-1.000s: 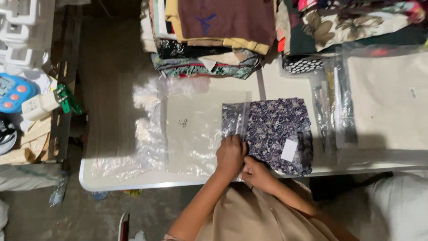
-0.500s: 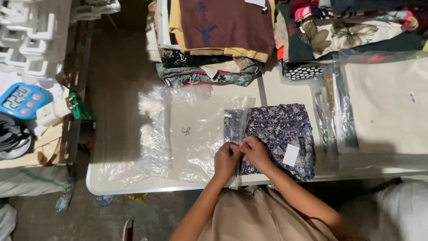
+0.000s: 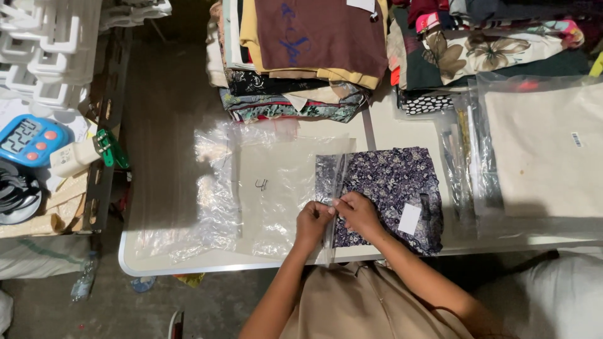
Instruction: Folding clothes and placing them into individual plastic bags.
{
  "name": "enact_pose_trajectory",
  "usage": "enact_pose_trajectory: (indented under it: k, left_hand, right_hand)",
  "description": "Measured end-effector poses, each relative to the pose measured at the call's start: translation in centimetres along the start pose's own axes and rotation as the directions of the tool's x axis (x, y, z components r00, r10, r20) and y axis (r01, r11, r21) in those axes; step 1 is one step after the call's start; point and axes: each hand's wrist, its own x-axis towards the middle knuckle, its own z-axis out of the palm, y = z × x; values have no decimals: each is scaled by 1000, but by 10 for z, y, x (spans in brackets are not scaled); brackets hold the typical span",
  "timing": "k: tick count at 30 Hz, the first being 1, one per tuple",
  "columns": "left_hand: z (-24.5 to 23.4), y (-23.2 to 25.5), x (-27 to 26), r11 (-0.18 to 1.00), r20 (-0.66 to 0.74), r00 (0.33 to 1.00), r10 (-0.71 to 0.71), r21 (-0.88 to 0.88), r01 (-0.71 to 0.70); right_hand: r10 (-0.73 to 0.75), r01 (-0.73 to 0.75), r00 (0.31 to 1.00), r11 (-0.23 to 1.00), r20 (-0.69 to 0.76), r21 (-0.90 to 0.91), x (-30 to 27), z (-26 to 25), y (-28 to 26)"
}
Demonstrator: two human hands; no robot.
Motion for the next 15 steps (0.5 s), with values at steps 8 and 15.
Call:
enact_pose_trajectory:
  k: [8, 15]
  left_hand:
    - [-4, -45, 18, 970, 85, 994, 67, -238, -45]
    - [3, -25, 8, 971, 127, 988, 90, -233, -59]
  right_hand:
    - [-226, 226, 974, 974, 15, 7, 7, 13, 21]
    - [-325, 326, 943, 945, 70, 4, 3, 19, 16]
